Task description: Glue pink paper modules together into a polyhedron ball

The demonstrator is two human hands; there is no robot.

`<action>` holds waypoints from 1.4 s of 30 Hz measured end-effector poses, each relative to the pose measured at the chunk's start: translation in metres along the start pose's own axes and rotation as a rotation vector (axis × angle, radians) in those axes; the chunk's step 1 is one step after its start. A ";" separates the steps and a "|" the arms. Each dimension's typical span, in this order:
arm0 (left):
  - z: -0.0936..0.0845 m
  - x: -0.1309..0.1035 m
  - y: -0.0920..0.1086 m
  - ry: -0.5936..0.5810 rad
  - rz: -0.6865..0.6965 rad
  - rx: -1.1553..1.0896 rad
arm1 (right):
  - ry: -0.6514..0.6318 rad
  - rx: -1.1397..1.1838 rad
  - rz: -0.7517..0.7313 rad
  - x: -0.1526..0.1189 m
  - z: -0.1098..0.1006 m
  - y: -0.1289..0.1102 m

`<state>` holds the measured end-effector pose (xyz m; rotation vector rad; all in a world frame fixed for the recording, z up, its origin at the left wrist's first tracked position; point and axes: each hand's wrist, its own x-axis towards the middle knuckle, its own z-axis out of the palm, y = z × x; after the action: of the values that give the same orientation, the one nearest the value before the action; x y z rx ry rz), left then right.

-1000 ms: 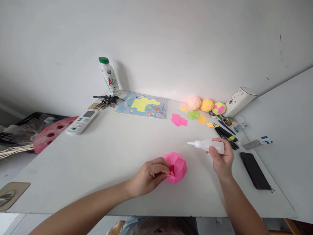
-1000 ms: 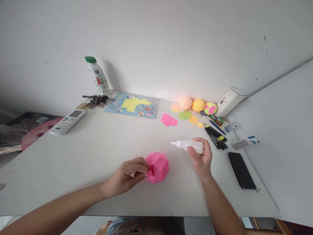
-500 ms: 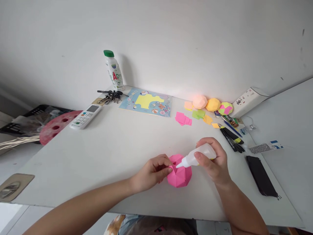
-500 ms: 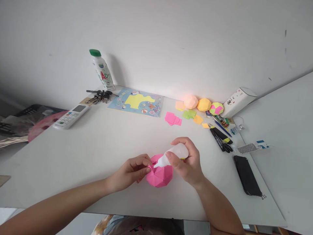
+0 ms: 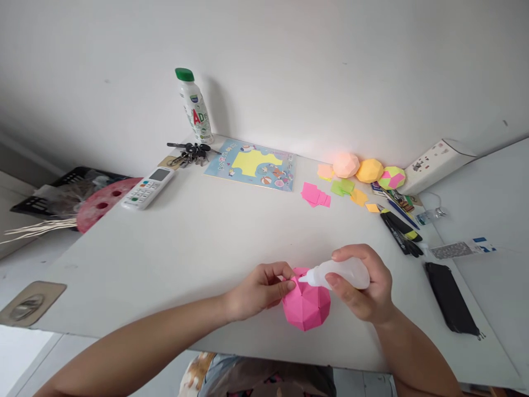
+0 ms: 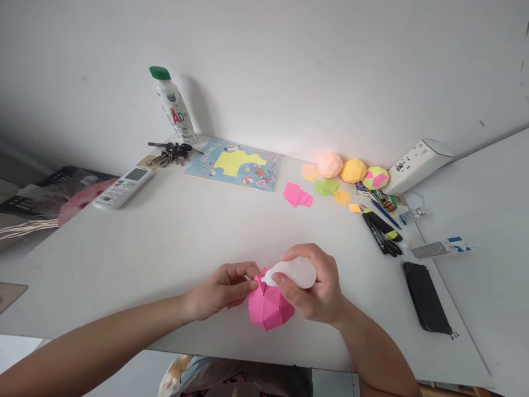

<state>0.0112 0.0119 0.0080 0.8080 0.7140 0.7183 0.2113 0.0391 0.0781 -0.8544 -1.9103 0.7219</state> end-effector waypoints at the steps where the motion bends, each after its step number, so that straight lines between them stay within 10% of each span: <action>1: 0.001 0.000 0.000 -0.003 -0.004 -0.009 | -0.004 -0.005 -0.004 0.000 0.000 0.000; 42: 0.006 0.000 0.003 -0.014 -0.033 -0.037 | -0.061 0.006 -0.154 0.002 0.001 -0.005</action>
<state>0.0148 0.0113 0.0135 0.7648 0.6986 0.6935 0.2086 0.0381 0.0825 -0.6801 -2.0022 0.6668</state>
